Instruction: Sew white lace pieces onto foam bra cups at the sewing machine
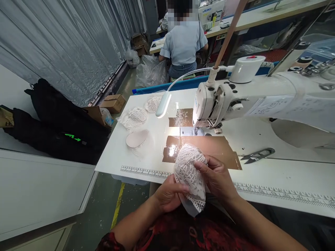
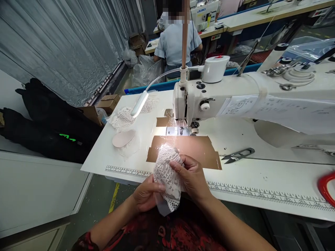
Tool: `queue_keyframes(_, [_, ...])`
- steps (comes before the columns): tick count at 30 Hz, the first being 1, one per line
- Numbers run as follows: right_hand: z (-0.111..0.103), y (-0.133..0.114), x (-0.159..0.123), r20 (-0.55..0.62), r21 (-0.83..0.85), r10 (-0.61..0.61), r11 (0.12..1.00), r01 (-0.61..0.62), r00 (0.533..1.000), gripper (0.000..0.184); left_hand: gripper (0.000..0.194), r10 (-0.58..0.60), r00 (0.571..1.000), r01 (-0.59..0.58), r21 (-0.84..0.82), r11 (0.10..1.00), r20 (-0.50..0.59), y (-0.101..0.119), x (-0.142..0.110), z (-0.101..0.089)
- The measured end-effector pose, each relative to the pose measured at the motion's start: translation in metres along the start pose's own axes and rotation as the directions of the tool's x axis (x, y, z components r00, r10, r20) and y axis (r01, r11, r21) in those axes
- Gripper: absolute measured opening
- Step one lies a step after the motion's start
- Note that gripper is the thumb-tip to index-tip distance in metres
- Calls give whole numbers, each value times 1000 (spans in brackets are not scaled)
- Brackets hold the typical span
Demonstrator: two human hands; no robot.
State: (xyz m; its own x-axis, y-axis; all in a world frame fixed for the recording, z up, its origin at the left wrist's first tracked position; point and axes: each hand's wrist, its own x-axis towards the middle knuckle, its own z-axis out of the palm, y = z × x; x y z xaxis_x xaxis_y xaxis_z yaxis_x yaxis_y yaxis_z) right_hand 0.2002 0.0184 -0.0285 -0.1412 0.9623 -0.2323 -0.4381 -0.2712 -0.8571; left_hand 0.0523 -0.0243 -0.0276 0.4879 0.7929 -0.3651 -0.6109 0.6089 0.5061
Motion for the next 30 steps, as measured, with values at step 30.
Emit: queue_keyframes(30, [5, -23, -8, 239, -655, -235, 677, 336, 942, 22, 31, 225, 961, -229, 923, 311, 162, 66, -2, 6])
